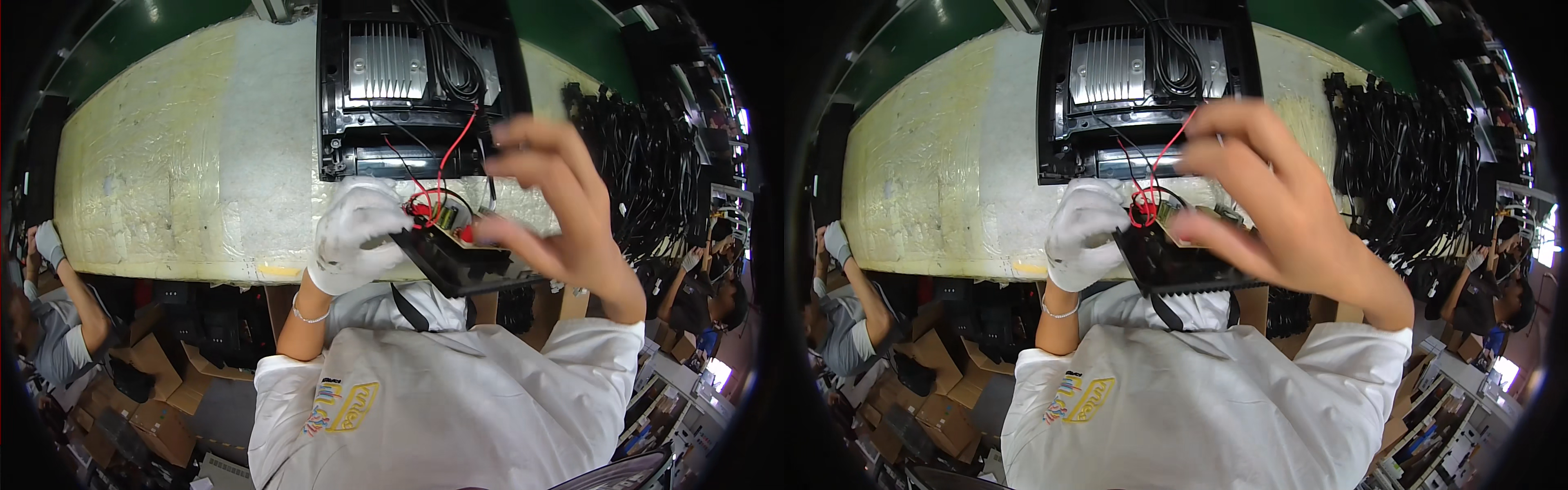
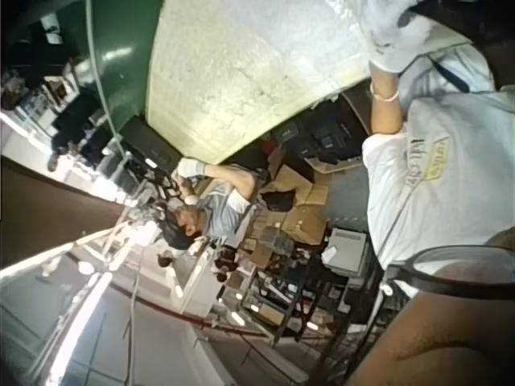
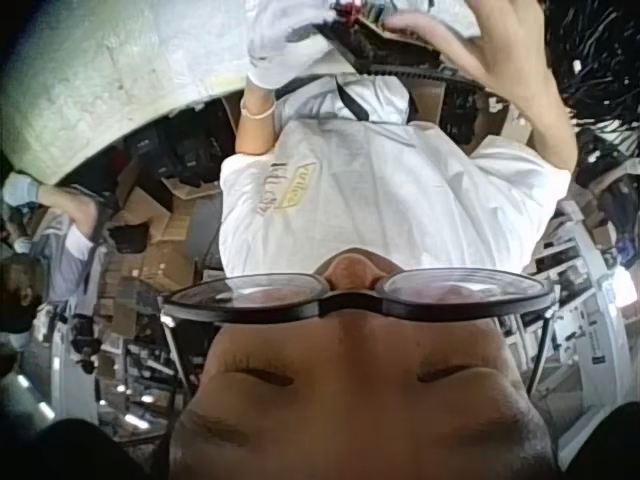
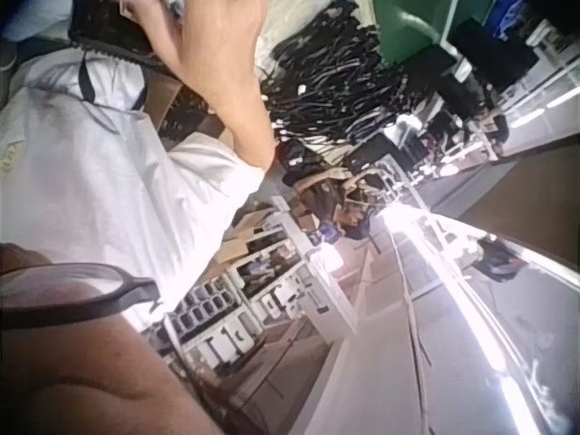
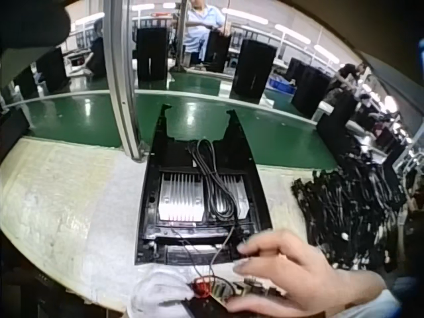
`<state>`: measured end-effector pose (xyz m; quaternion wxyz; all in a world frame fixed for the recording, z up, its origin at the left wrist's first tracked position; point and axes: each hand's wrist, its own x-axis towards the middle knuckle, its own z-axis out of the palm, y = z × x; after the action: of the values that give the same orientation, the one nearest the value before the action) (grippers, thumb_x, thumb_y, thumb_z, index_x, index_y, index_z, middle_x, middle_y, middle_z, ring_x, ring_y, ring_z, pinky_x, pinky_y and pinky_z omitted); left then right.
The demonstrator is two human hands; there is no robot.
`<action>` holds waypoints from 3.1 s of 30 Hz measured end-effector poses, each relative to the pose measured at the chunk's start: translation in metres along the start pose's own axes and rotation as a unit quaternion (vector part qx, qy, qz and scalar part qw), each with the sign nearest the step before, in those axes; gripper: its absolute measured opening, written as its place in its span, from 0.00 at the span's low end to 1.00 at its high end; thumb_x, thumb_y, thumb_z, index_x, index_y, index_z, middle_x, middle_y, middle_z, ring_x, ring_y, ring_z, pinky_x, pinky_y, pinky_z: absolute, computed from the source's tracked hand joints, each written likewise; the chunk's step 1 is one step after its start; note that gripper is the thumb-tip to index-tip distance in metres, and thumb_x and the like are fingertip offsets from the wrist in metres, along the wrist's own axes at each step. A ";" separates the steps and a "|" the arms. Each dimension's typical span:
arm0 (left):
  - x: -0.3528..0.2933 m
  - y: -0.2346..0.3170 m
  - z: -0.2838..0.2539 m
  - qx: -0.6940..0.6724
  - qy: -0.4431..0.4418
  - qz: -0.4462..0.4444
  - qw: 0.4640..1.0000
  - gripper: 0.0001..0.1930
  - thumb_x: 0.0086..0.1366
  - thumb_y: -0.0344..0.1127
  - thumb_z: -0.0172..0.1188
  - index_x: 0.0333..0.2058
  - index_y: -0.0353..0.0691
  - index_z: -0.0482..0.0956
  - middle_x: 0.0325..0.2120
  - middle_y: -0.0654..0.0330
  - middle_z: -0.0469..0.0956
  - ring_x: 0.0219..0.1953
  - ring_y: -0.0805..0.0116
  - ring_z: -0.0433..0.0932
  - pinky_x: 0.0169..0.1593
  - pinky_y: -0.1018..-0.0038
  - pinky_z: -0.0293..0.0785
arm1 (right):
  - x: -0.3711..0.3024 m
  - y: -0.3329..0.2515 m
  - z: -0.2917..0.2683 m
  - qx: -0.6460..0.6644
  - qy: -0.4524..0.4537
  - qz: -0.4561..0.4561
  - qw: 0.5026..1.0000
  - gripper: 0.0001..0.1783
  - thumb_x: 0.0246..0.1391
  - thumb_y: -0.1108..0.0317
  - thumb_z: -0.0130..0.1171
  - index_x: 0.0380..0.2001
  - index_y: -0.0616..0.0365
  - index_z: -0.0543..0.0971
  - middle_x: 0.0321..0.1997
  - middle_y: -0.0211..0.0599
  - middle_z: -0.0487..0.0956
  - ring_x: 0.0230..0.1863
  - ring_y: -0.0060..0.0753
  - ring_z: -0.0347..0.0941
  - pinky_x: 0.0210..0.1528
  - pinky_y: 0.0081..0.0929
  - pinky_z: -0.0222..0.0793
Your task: Connecting wiring harnesses to printed circuit boards inside black plastic device housings on a factory assembly line.
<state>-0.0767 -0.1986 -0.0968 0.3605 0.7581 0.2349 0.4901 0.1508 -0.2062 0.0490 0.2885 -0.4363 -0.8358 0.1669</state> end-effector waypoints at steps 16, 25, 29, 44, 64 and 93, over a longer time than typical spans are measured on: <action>0.137 0.042 -0.087 0.208 0.125 -0.248 0.938 0.27 0.56 0.46 0.69 0.46 0.29 0.75 0.49 0.46 0.73 0.54 0.53 0.72 0.56 0.63 0.70 | 0.104 0.062 -0.050 -0.116 0.121 -0.072 0.983 0.22 0.56 0.55 0.63 0.22 0.65 0.75 0.42 0.42 0.76 0.41 0.35 0.72 0.44 0.28 0.66; 0.134 0.040 -0.067 0.216 -0.113 -0.232 0.942 0.57 0.45 0.51 0.73 0.67 0.31 0.50 0.67 0.35 0.51 0.71 0.45 0.47 0.72 0.65 0.48 | 0.090 0.183 -0.032 -0.240 0.247 0.063 0.937 0.09 0.56 0.73 0.48 0.39 0.66 0.72 0.41 0.55 0.74 0.46 0.57 0.72 0.45 0.45 0.69; 0.138 0.044 -0.067 0.292 -0.170 -0.176 0.924 0.65 0.40 0.56 0.76 0.67 0.28 0.45 0.67 0.34 0.47 0.72 0.44 0.43 0.72 0.64 0.48 | 0.008 0.136 -0.041 -0.262 -0.190 0.158 0.933 0.33 0.50 0.60 0.63 0.55 0.70 0.67 0.56 0.60 0.71 0.57 0.59 0.68 0.61 0.44 0.65; 0.315 -0.117 -0.010 0.110 -0.062 -0.161 0.979 0.37 0.53 0.52 0.68 0.61 0.47 0.69 0.61 0.48 0.68 0.65 0.52 0.63 0.67 0.64 0.60 | 0.044 0.263 -0.023 -0.092 0.093 0.208 0.969 0.22 0.62 0.62 0.54 0.44 0.77 0.68 0.24 0.53 0.76 0.32 0.43 0.80 0.35 0.32 0.72; 0.249 -0.122 -0.006 0.070 0.133 -0.124 0.981 0.26 0.75 0.49 0.38 0.35 0.34 0.81 0.32 0.54 0.82 0.38 0.64 0.80 0.44 0.70 0.75 | 0.082 0.106 0.021 -0.185 0.070 0.185 0.963 0.17 0.54 0.56 0.61 0.28 0.62 0.82 0.28 0.51 0.81 0.33 0.54 0.80 0.35 0.45 0.75; 0.158 -0.178 0.008 0.439 -0.032 -0.177 0.880 0.24 0.67 0.46 0.46 0.59 0.46 0.71 0.62 0.57 0.67 0.67 0.57 0.58 0.70 0.55 0.45 | 0.070 0.146 0.185 -0.172 0.239 0.107 0.950 0.19 0.53 0.70 0.54 0.47 0.68 0.72 0.55 0.58 0.71 0.60 0.60 0.63 0.64 0.50 0.55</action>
<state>-0.0049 0.0232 -0.1459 0.0788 0.8000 0.5442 0.2401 0.0950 -0.0710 -0.1487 0.3811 -0.5936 -0.7064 -0.0582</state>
